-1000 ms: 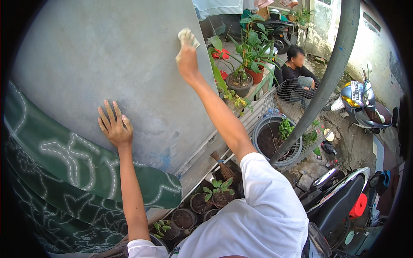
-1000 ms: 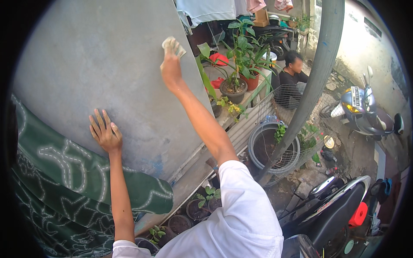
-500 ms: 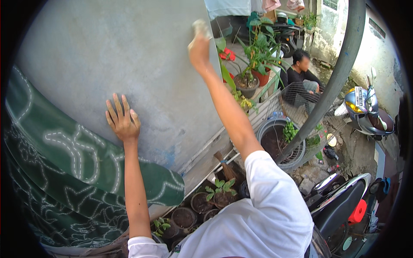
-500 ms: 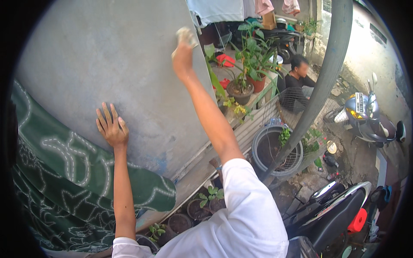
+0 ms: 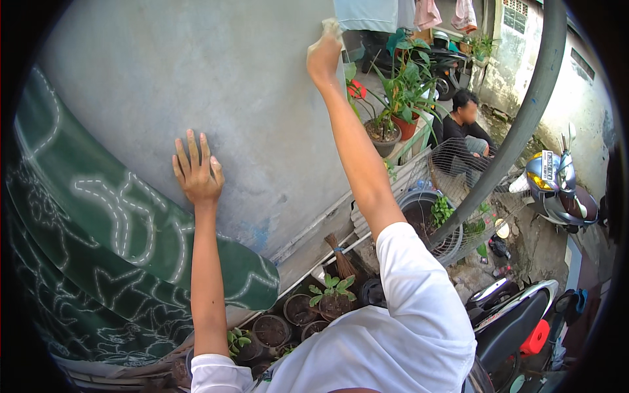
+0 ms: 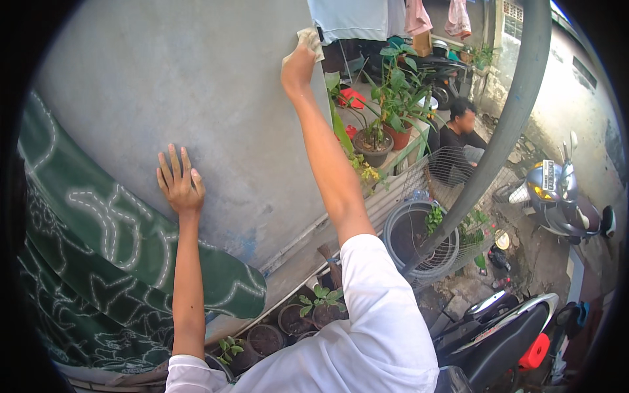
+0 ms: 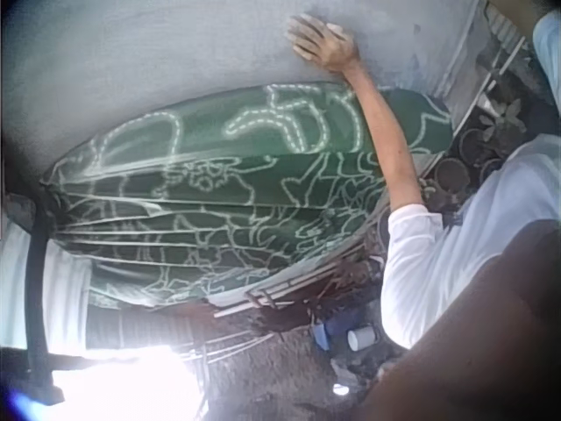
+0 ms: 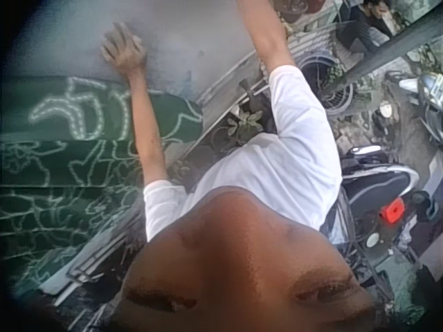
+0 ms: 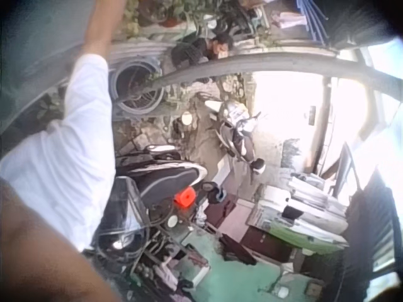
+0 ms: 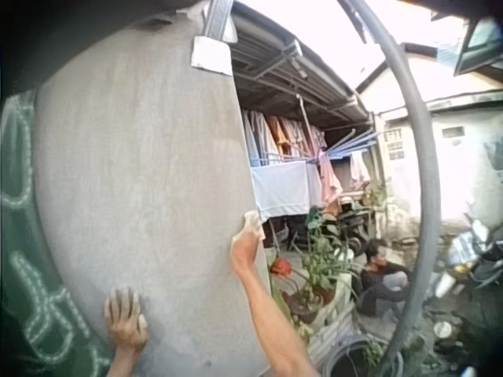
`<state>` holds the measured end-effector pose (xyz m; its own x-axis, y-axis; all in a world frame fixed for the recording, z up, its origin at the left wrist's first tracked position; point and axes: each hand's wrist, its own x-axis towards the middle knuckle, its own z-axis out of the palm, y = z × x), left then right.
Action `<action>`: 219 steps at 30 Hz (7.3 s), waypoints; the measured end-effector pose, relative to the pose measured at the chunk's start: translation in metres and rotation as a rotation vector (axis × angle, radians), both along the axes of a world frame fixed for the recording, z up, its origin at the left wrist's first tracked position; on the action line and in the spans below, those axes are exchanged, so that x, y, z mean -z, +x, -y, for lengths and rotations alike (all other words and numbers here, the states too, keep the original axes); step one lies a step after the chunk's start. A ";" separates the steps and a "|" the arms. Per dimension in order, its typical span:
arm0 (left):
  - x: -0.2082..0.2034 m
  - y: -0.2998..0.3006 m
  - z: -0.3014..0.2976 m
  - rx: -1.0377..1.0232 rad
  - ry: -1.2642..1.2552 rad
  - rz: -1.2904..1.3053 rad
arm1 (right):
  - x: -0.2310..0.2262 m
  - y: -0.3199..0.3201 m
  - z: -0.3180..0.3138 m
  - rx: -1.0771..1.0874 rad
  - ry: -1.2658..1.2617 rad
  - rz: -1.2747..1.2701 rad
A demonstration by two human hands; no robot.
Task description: Sanding the exterior surface of a concrete or plaster wall using a small piece of sandpaper.
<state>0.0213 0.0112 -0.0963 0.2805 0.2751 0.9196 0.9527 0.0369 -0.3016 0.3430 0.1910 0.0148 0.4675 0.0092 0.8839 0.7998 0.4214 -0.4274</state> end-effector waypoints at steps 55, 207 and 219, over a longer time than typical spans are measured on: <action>0.003 -0.014 0.005 0.084 -0.020 0.058 | 0.009 -0.038 0.043 -0.153 -0.066 0.168; 0.008 -0.012 -0.002 -0.043 -0.014 -0.032 | 0.101 -0.101 0.084 -0.475 -0.117 -0.023; 0.007 -0.018 -0.007 -0.049 -0.032 -0.010 | 0.112 -0.111 0.094 -0.432 -0.040 0.271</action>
